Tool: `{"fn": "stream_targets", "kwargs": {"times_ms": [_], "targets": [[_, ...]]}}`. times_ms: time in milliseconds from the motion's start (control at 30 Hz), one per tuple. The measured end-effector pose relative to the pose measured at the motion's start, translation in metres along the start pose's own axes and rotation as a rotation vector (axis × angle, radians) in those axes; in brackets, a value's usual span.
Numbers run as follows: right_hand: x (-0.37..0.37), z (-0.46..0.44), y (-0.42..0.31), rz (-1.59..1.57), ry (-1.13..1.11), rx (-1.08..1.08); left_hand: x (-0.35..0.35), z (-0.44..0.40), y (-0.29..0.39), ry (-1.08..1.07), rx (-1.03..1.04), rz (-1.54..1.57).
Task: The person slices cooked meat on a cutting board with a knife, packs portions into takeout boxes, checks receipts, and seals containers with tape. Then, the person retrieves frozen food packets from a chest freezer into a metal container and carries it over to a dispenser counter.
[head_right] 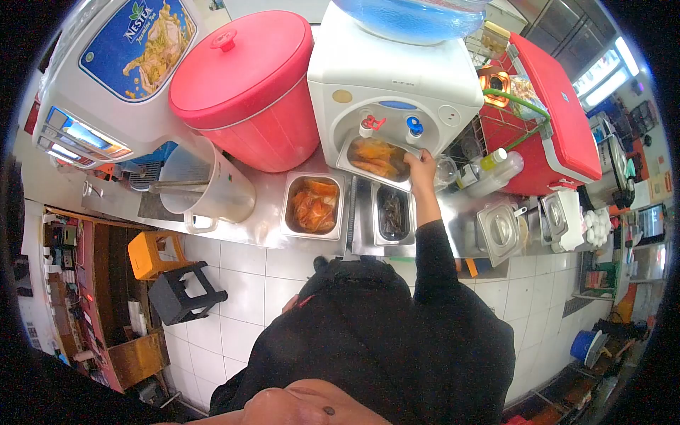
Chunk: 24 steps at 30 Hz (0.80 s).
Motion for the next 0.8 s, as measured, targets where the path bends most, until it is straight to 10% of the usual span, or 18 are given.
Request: {"fn": "stream_targets", "kwargs": {"times_ms": [500, 633, 700, 800], "targets": [[0.004, 0.008, -0.010, -0.017, 0.022, -0.006, -0.001, 0.001, -0.003, 0.032, -0.094, 0.034], [0.003, 0.008, -0.008, 0.018, 0.033, -0.024, 0.087, 0.114, 0.184, 0.101, 0.752, -0.618], [0.003, 0.004, -0.003, 0.017, 0.043, -0.021, 0.088, 0.085, 0.237, -0.126, 0.364, -0.133], [0.001, 0.004, -0.007, 0.059, 0.030, -0.030, 0.145, 0.111, 0.353, -0.479, 0.727, 0.039]]}}
Point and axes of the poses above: each hand's wrist, its own z-axis away from the middle knuckle, its own x-axis out of the palm, y = z × x, the point moved 1 cm from there along -z, towards the middle knuckle, and after that the axes turned 12 degrees about y, right-handed, at the moved point
